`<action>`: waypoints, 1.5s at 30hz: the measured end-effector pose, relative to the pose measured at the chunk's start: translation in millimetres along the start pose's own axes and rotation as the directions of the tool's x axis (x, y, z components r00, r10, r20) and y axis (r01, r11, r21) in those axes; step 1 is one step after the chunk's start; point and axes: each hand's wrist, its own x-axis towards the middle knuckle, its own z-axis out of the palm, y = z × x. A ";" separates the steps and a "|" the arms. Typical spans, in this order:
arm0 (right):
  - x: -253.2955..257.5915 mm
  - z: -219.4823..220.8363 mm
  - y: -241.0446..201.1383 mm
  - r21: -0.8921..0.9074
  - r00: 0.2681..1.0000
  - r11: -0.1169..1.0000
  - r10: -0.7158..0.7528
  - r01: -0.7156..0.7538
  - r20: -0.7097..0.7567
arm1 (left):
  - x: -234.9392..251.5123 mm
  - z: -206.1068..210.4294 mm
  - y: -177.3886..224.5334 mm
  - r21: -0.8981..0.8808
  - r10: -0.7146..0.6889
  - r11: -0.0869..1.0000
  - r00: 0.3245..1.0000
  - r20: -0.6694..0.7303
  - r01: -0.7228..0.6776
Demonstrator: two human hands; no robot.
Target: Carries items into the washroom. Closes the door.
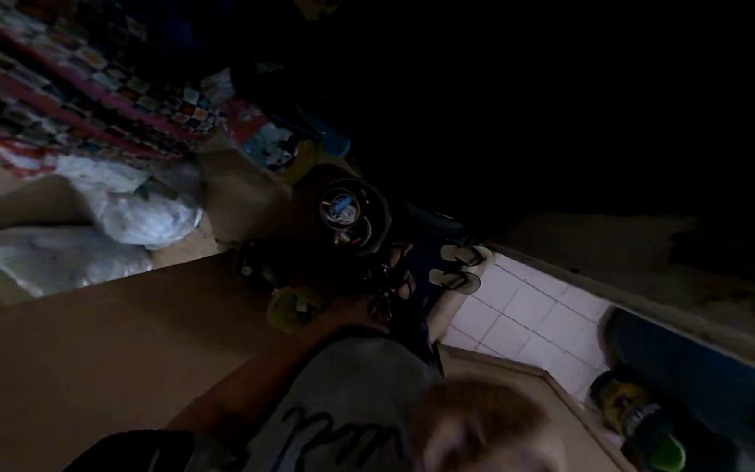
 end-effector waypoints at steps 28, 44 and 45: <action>-159.4 -102.3 277.6 -0.360 -0.187 -0.340 0.899 -0.869 -0.397 | -17.7 34.9 -101.6 -0.736 -0.383 0.673 0.819 -0.427 -0.069; -36.3 -74.0 334.6 -0.495 0.029 -0.323 0.815 -0.807 -0.579 | 53.7 -15.3 -164.5 -0.475 -0.346 0.847 0.925 -0.155 0.237; -38.8 -69.9 343.5 -0.518 0.046 -0.293 0.837 -0.804 -0.545 | 69.3 -22.8 -166.9 -0.461 -0.363 0.850 0.918 -0.161 0.256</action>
